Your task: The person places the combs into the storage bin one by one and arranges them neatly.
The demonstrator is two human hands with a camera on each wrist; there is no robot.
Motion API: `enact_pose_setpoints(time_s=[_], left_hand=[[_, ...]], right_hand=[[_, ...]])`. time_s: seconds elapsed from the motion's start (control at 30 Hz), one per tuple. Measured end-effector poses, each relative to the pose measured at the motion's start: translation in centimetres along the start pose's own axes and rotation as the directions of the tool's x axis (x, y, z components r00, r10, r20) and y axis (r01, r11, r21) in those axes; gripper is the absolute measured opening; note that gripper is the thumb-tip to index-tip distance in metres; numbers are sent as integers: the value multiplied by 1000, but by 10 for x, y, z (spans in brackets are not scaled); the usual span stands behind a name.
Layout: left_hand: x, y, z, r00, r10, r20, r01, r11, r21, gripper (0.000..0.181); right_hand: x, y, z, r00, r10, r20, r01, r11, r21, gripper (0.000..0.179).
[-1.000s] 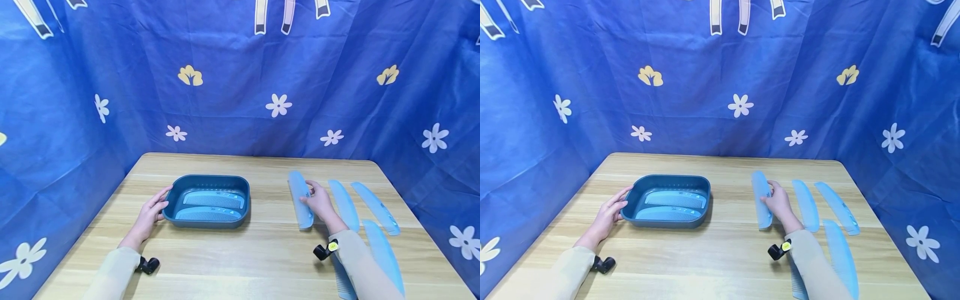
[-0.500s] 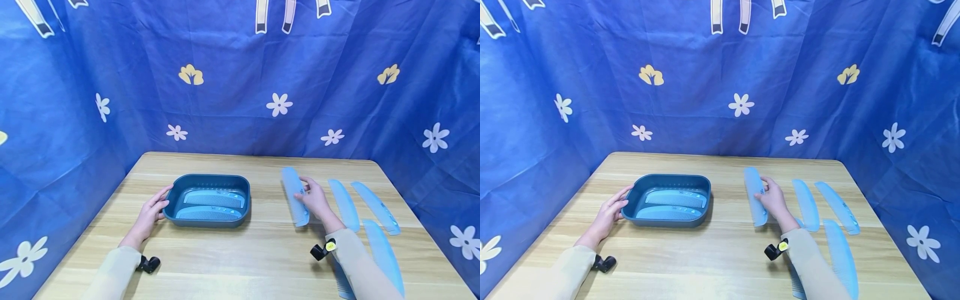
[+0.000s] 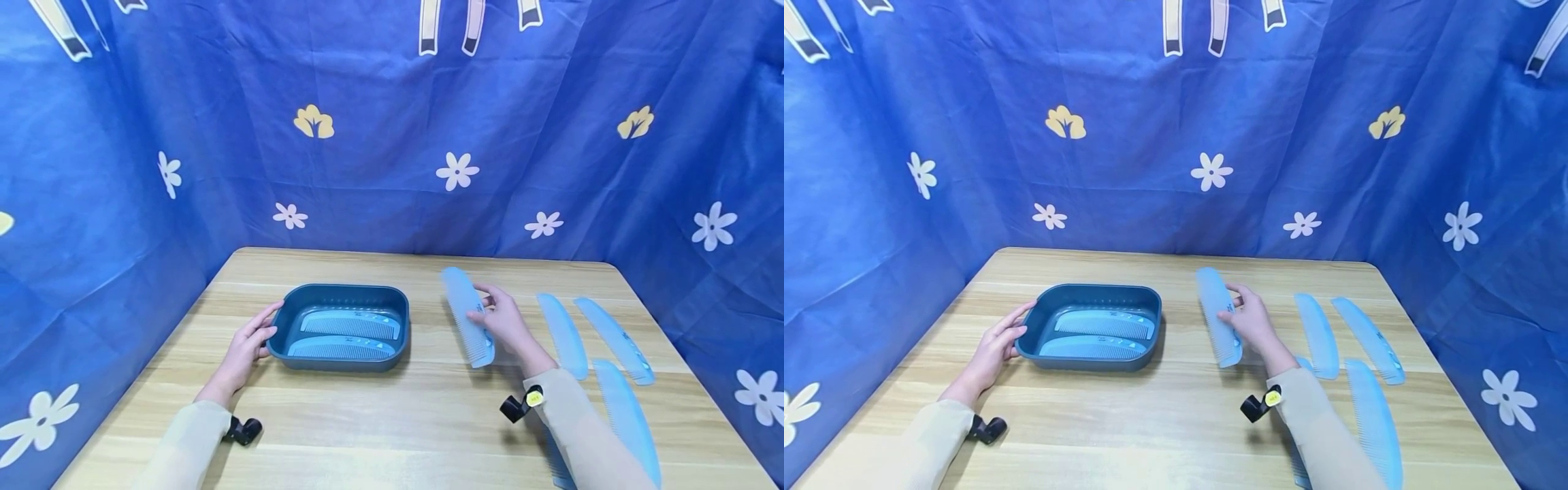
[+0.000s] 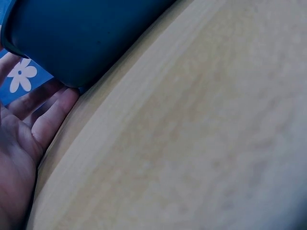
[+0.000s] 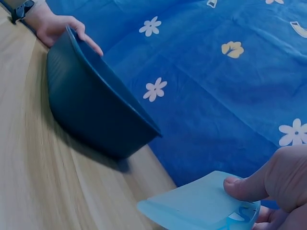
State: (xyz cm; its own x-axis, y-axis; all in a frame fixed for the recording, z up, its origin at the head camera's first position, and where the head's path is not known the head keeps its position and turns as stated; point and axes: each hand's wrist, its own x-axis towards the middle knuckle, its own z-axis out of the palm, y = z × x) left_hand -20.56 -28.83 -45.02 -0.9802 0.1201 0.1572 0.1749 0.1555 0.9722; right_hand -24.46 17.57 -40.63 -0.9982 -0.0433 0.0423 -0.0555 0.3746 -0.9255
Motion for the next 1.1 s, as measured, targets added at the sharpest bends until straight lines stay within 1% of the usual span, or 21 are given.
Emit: enact_pose_setpoints(time_s=[0.1, 0.3, 0.47, 0.53, 0.8, 1.0, 1.1], left_hand=[[0, -1, 0, 1000, 1, 2, -1, 1000, -7, 47], [-1, -2, -1, 1000, -1, 0, 1, 1000, 2, 47], [-1, -2, 0, 1000, -2, -9, 2, 1000, 2, 47], [-1, -4, -1, 1000, -2, -11, 2, 1000, -3, 47], [5, -22, -9, 1000, 2, -7, -2, 1000, -10, 47], [6, -22, -8, 1000, 12, -5, -12, 1000, -26, 48], [5, -20, -7, 1000, 13, -7, -13, 1000, -26, 48]], right_hand=[[1, -5, 5, 1000, -13, 20, 13, 1000, 24, 59], [2, -16, 14, 996, -78, 40, 76, 997, 28, 58], [2, -24, 21, 994, -98, 57, 96, 995, 36, 57], [3, -26, 25, 992, -104, 65, 101, 994, 43, 57], [6, -34, 37, 987, -130, 94, 125, 990, 63, 54], [4, -37, 45, 979, -153, 131, 147, 988, 55, 54], [5, -38, 49, 972, -180, 152, 172, 983, 65, 55]])
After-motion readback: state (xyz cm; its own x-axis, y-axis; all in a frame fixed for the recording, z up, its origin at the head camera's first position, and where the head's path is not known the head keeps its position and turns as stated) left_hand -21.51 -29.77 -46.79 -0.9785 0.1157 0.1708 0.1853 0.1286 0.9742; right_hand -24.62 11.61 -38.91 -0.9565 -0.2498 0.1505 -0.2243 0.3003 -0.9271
